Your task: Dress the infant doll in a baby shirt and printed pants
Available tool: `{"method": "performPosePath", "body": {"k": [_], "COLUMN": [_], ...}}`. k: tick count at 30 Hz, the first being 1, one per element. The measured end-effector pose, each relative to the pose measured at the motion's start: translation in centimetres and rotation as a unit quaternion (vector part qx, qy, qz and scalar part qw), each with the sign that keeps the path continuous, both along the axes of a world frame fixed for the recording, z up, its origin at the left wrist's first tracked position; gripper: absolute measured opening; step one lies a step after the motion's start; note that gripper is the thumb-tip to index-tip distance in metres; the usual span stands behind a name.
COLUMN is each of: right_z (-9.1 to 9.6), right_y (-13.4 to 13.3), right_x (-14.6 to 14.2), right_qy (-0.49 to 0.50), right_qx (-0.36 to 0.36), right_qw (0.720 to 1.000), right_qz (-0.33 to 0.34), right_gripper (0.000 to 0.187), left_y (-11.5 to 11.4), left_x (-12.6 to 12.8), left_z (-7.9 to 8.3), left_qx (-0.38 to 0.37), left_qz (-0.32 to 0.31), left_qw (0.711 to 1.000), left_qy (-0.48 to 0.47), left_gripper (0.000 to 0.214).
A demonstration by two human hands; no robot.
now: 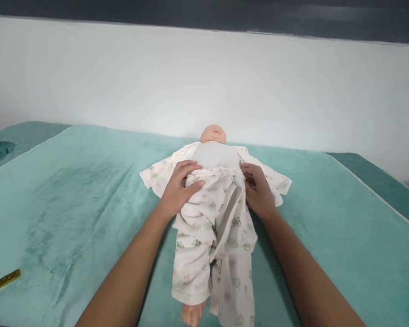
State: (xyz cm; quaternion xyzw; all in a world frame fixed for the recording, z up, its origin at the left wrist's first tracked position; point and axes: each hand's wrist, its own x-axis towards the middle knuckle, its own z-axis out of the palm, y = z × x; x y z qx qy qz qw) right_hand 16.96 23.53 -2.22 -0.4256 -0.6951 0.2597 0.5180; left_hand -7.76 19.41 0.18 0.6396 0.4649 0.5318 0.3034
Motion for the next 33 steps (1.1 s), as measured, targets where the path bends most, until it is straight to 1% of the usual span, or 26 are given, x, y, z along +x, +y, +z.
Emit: {"method": "performPosePath", "body": {"k": [2,4,6,8,11,14,17,19,20,23,25,27,29,30,32,33], "right_z": [0.2,0.5,0.9,1.3,2.1,3.1,4.2,4.6,4.7,4.4,3.8,3.4,3.2,3.2,3.3,3.4], "right_y": [0.1,0.0,-0.1,-0.1,0.4,1.9,3.8,4.8,5.1,5.4,5.3,5.3,5.3,5.4,5.6,5.8], "right_x": [0.0,-0.2,-0.6,-0.9,-1.1,-1.3,-1.8,-2.2,-2.5,-2.8,-2.7,-2.5,-2.2,-2.1,-2.0,-2.0], "right_qy": [-0.047,-0.071,-0.072,-0.084,-0.149,-0.226,-0.291,-0.309,-0.306,-0.264,-0.231,-0.207,-0.195,-0.194,-0.208,-0.222], "right_qx": [0.086,0.122,0.115,0.085,0.040,0.034,0.027,0.011,0.000,-0.035,-0.019,0.035,0.077,0.083,0.071,0.062], "right_qw": [0.995,0.990,0.991,0.992,0.986,0.970,0.953,0.947,0.948,0.960,0.970,0.976,0.978,0.978,0.976,0.973], "right_qz": [-0.006,-0.005,-0.010,-0.025,-0.061,-0.081,-0.081,-0.086,-0.088,-0.086,-0.075,-0.053,-0.016,0.000,0.015,0.010], "right_gripper": [0.010,0.011,0.016,0.022,0.028,0.031,0.029,0.028,0.028,0.029,0.028,0.026,0.025,0.025,0.027,0.028], "left_y": [0.2,0.5,0.9,1.0,1.0,0.9,1.3,2.1,2.6,4.9,6.4,7.4,7.9,8.0,7.9,7.8], "left_x": [0.5,0.9,1.3,1.5,1.8,2.4,2.8,2.8,2.7,1.8,1.2,0.9,0.9,1.0,1.2,1.3], "left_z": [0.1,0.2,0.3,0.7,1.4,2.1,2.6,2.6,2.5,1.8,1.2,0.6,0.2,0.1,0.1,0.2], "left_qx": [0.027,0.052,0.064,0.065,0.064,0.058,0.054,0.036,0.018,-0.048,-0.080,-0.094,-0.074,-0.047,0.019,0.041], "left_qz": [0.021,0.045,0.059,0.063,0.060,0.066,0.087,0.115,0.132,0.170,0.170,0.162,0.162,0.163,0.156,0.147], "left_qw": [0.998,0.995,0.990,0.983,0.962,0.941,0.925,0.924,0.929,0.956,0.969,0.976,0.978,0.977,0.974,0.971], "left_qy": [0.050,0.078,0.109,0.162,0.260,0.325,0.366,0.363,0.344,0.236,0.157,0.109,0.110,0.125,0.164,0.182], "left_gripper": [0.029,0.025,0.019,0.015,0.019,0.030,0.025,0.022,0.022,0.019,0.020,0.021,0.020,0.019,0.015,0.014]}}
